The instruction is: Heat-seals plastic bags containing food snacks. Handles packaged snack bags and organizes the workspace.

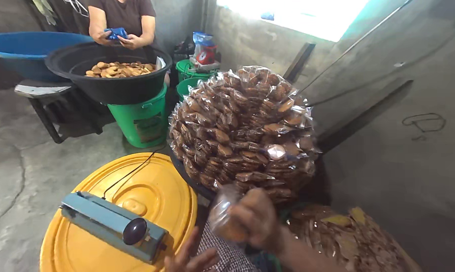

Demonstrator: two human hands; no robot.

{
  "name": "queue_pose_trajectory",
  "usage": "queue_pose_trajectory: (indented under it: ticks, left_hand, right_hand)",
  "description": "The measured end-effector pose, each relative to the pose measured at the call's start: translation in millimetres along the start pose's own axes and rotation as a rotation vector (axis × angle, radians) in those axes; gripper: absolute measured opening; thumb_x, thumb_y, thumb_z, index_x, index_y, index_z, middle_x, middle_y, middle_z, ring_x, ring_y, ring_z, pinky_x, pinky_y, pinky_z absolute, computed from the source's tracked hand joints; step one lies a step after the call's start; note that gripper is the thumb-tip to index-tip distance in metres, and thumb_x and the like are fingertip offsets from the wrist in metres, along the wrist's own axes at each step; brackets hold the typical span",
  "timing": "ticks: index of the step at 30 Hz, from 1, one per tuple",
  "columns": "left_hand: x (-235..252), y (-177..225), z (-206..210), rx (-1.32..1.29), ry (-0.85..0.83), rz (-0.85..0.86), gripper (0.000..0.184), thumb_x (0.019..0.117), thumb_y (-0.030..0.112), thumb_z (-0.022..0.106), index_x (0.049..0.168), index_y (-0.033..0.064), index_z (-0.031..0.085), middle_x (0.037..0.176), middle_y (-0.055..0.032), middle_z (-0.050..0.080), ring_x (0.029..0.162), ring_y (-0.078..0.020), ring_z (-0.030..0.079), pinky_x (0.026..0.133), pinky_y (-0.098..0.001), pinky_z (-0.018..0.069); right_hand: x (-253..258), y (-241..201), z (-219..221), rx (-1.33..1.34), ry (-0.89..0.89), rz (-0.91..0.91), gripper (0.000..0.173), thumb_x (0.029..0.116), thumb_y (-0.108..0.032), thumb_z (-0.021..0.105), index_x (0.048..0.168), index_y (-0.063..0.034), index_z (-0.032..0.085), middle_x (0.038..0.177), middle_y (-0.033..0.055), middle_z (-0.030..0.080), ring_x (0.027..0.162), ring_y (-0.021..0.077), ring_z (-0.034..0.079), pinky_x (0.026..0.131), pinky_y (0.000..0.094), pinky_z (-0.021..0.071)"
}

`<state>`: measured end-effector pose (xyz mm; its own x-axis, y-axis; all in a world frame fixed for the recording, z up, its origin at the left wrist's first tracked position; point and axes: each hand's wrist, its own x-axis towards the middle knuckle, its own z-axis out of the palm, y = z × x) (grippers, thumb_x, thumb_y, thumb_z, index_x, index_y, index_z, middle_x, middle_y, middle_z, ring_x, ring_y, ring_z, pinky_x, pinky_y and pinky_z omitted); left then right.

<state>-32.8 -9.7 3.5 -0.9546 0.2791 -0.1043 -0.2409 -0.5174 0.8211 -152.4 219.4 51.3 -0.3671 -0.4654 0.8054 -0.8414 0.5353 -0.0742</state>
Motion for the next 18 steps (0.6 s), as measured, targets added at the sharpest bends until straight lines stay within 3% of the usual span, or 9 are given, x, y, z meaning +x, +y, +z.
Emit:
queue_pose_trajectory:
  ticks: [2,4,5,7,9,11,13,16,18]
  left_hand:
    - [17,-18,8,-0.321,0.114,-0.057,0.073,0.0897,0.074,0.05,0.137,0.0194,0.058,0.114,-0.0027,0.075,0.106,-0.0192,0.072,0.093,-0.0391,0.0585]
    - [23,-30,2,-0.405,0.249,0.005,0.044,0.1079,0.05,0.029,0.132,0.02,0.051,0.104,0.0048,0.074,0.095,-0.0095,0.071,0.084,-0.031,0.0605]
    - [20,-36,-5,-0.353,0.333,0.046,0.037,0.1086,0.042,0.032,0.135,0.019,0.043,0.1,0.0074,0.073,0.088,-0.0058,0.071,0.078,-0.0268,0.0604]
    - [10,-45,-18,-0.057,0.496,0.111,0.059,0.1008,0.034,0.05,0.147,0.0065,0.025,0.106,0.0069,0.061,0.085,-0.0001,0.064,0.075,-0.0216,0.057]
    - [-4,-48,-25,0.163,0.605,0.118,0.075,0.0934,0.028,0.065,0.149,-0.0024,0.026,0.127,-0.0062,0.057,0.099,-0.0045,0.064,0.084,-0.0261,0.057]
    - [-10,-47,-30,0.228,0.7,0.11,0.076,0.0866,0.026,0.071,0.147,-0.0011,0.033,0.128,-0.0106,0.06,0.098,-0.0087,0.066,0.081,-0.0288,0.0579]
    - [-15,-44,-38,0.185,0.808,0.114,0.07,0.0859,0.018,0.069,0.145,0.0004,0.036,0.123,-0.013,0.06,0.099,-0.0133,0.066,0.083,-0.0326,0.0578]
    - [-14,-36,-67,0.248,1.036,0.158,0.063,0.0901,0.009,0.068,0.145,-0.0015,0.039,0.121,-0.02,0.06,0.1,-0.0216,0.065,0.083,-0.038,0.0566]
    - [-12,-29,-92,0.335,1.106,0.139,0.066,0.0941,0.01,0.066,0.15,-0.0019,0.034,0.133,-0.0263,0.055,0.113,-0.0302,0.062,0.093,-0.0444,0.054]
  right_hand:
    - [-26,-30,41,0.282,-0.156,-0.042,0.019,0.0962,-0.022,0.067,0.114,-0.0153,0.071,0.099,0.0077,0.068,0.097,0.0228,0.065,0.094,0.0371,0.0522]
    - [-38,-55,54,0.507,-0.478,0.049,0.041,0.0871,-0.015,0.077,0.126,-0.0063,0.07,0.116,0.0195,0.07,0.114,0.0355,0.066,0.104,0.0528,0.0492]
    - [-36,-65,52,0.659,-0.63,0.194,0.05,0.0859,-0.013,0.079,0.132,0.0008,0.066,0.125,0.0264,0.066,0.122,0.0412,0.062,0.109,0.0568,0.0446]
    - [-30,-79,49,1.076,-0.798,0.648,0.056,0.0898,-0.006,0.072,0.139,0.0131,0.053,0.138,0.0309,0.056,0.131,0.0375,0.055,0.114,0.0488,0.0407]
    - [-30,-92,64,1.357,-0.696,1.15,0.043,0.0947,-0.007,0.061,0.133,0.0106,0.051,0.121,0.0163,0.063,0.107,0.0186,0.065,0.096,0.0362,0.0538]
    - [-20,-100,89,1.315,-0.684,1.414,0.028,0.1004,-0.006,0.054,0.127,0.0021,0.051,0.098,0.0048,0.063,0.079,0.0087,0.063,0.074,0.029,0.0564]
    - [-7,-103,120,1.136,-0.794,1.326,0.03,0.1002,-0.004,0.054,0.13,0.0017,0.054,0.093,0.0045,0.062,0.072,0.0068,0.058,0.066,0.0259,0.0515]
    - [16,-100,167,0.876,-0.961,0.907,0.036,0.1017,-0.004,0.055,0.137,0.0062,0.055,0.116,0.022,0.066,0.098,0.0251,0.066,0.088,0.04,0.0538]
    - [37,-96,190,0.763,-0.976,0.714,0.048,0.0979,0.003,0.056,0.144,0.0104,0.047,0.128,0.031,0.062,0.118,0.0376,0.063,0.106,0.0474,0.0488]
